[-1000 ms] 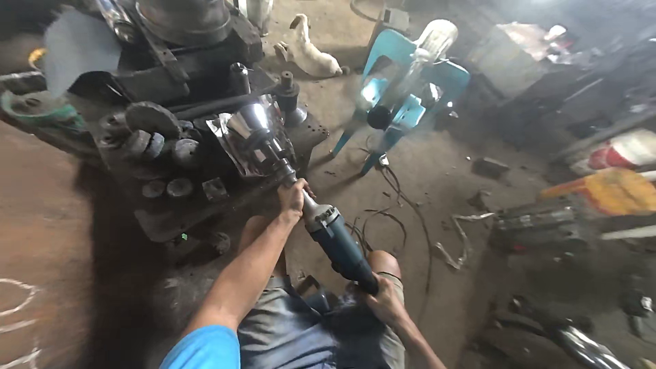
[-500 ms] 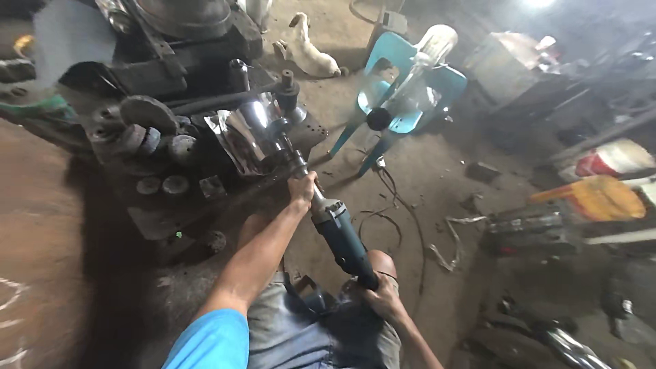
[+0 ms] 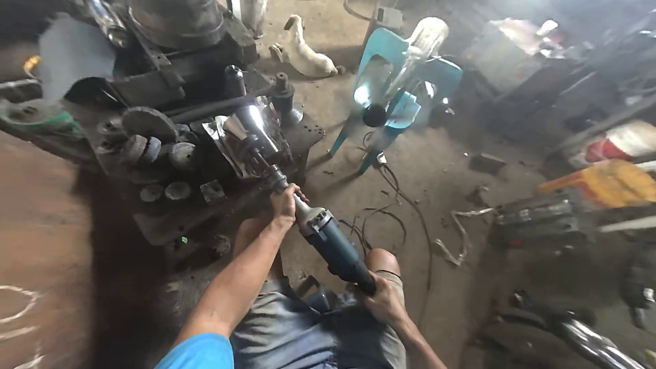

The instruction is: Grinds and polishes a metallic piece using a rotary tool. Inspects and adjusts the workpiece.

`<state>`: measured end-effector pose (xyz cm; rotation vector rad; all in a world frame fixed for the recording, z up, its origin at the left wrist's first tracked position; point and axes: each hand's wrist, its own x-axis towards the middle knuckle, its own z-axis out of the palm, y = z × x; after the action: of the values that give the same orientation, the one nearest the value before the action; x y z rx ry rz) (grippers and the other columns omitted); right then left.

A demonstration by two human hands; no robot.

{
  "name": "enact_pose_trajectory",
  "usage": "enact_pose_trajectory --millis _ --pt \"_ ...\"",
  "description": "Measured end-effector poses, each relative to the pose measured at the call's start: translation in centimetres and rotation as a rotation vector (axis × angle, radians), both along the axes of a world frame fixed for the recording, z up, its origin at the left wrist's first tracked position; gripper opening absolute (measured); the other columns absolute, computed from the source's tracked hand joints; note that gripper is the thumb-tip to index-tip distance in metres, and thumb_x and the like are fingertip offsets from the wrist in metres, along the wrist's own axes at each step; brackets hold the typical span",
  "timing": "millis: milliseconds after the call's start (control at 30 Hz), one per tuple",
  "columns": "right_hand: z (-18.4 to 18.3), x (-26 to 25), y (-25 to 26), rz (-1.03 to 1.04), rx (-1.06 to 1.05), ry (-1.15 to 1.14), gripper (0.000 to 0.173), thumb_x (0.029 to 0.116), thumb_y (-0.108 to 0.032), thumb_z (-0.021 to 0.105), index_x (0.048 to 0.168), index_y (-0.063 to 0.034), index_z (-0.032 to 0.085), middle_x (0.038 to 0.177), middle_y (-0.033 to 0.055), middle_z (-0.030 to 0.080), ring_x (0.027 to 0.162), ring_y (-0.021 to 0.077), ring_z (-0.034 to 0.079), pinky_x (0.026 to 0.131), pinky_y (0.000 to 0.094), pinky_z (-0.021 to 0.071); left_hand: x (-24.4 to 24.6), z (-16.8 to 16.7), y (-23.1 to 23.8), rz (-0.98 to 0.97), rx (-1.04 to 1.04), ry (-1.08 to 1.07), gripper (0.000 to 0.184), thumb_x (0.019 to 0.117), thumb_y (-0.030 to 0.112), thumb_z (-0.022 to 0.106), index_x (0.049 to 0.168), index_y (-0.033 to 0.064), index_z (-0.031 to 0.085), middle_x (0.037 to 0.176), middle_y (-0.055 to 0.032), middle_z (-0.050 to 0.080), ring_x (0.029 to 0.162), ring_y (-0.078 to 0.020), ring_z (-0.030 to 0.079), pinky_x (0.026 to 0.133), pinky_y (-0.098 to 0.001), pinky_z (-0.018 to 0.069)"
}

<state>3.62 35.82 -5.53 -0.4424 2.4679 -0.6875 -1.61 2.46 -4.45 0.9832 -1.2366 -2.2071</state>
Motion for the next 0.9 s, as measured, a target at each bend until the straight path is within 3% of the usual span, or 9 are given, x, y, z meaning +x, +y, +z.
enact_pose_trajectory --millis 100,233,500,733,900 --pt "0.0 -0.4 0.2 -0.012 -0.016 -0.028 0.035 0.0830 -0.045 0.076 0.104 -0.0179 0.074 0.088 0.0005 0.074 0.086 0.0155 0.072 0.082 0.0475 0.0586 -0.4 0.1 0.2 -0.035 -0.007 -0.002 0.013 0.0870 0.020 0.064 0.095 0.0103 0.061 0.070 -0.0061 0.063 0.058 -0.0209 0.064 0.056 -0.0397 0.0577" --pt "-0.1 -1.0 0.0 -0.056 -0.094 -0.074 0.030 0.0803 -0.038 0.077 0.101 -0.0171 0.074 0.087 -0.0008 0.073 0.083 0.0132 0.071 0.081 0.0451 0.0593 -2.8 2.1 0.6 0.031 0.027 -0.036 0.012 0.0903 0.006 0.062 0.099 0.0013 0.057 0.067 -0.0099 0.063 0.054 -0.0224 0.065 0.053 -0.0393 0.0601" --pt "0.6 -1.9 -0.4 -0.135 -0.095 -0.139 0.027 0.0794 -0.031 0.078 0.100 -0.0141 0.074 0.087 0.0016 0.073 0.083 0.0144 0.070 0.081 0.0442 0.0584 -6.2 2.1 1.1 -0.020 -0.002 -0.163 0.021 0.0894 0.010 0.068 0.106 0.0003 0.059 0.073 -0.0119 0.066 0.057 -0.0229 0.067 0.054 -0.0390 0.0604" --pt "0.6 -1.4 -0.2 -0.102 -0.086 -0.093 0.028 0.0802 -0.037 0.079 0.097 -0.0149 0.075 0.085 0.0005 0.073 0.081 0.0133 0.071 0.080 0.0440 0.0589 -5.0 2.2 0.9 0.008 -0.008 -0.104 0.015 0.0881 0.009 0.067 0.098 0.0003 0.060 0.070 -0.0116 0.065 0.055 -0.0229 0.066 0.052 -0.0392 0.0600" --pt "0.1 -0.5 0.1 -0.008 -0.035 -0.034 0.034 0.0828 -0.043 0.077 0.103 -0.0160 0.075 0.090 0.0020 0.074 0.088 0.0166 0.072 0.084 0.0484 0.0588 -1.7 1.5 0.4 0.050 0.027 -0.039 0.009 0.0926 0.009 0.061 0.096 0.0007 0.059 0.068 -0.0100 0.064 0.055 -0.0224 0.066 0.054 -0.0393 0.0603"
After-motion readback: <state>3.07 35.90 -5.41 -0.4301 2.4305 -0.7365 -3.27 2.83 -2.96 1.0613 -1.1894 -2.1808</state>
